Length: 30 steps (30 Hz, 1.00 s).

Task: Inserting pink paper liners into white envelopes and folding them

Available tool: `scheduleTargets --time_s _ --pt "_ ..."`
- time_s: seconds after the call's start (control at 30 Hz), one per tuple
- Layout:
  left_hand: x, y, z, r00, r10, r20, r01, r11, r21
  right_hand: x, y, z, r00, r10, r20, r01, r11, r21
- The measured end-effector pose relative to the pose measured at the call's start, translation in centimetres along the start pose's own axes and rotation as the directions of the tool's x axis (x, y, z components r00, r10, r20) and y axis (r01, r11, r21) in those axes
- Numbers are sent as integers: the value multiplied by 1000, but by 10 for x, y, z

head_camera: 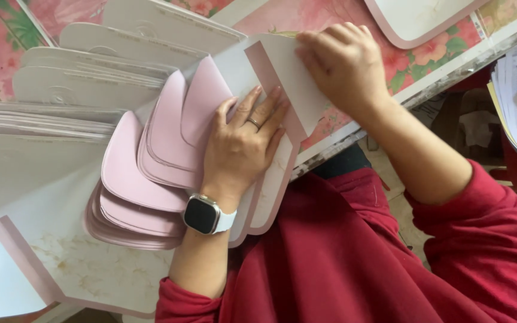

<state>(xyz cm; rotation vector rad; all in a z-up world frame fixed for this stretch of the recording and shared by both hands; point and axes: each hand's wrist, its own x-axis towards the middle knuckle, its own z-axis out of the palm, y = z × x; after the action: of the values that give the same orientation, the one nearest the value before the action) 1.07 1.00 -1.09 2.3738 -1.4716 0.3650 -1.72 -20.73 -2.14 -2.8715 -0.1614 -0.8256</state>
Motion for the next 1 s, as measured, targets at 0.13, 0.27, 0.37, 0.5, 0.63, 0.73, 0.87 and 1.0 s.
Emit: scheduleTargets --time_s 0.13,0.27,0.37,0.5,0.63,0.73,0.87,1.0 --pt "-1 0 0 999 0 -48 -2 999 -40 16 -7 -1 893 427 142 -403 621 672" --pt "1 -2 -4 996 -32 -78 19 988 -154 29 -40 11 826 428 367 -434 69 898" --pt "1 -3 -3 995 -42 -94 25 985 -172 34 -76 16 794 471 384 -524 210 826" --pt "-3 -6 -3 992 -52 -112 33 985 -170 27 -97 27 886 363 289 -449 516 729" --pt "-3 -11 -22 918 -333 -214 293 936 -198 27 -98 31 955 219 198 -296 721 627" --pt "1 -11 -20 809 -557 -189 535 830 -158 33 -93 28 917 168 362 -381 643 665" --pt "4 -13 7 788 -615 -46 594 737 322 48 -72 16 828 176 532 -556 379 740" --pt "-7 -14 0 848 -506 -158 527 839 137 64 -31 18 701 246 670 -676 -72 733"
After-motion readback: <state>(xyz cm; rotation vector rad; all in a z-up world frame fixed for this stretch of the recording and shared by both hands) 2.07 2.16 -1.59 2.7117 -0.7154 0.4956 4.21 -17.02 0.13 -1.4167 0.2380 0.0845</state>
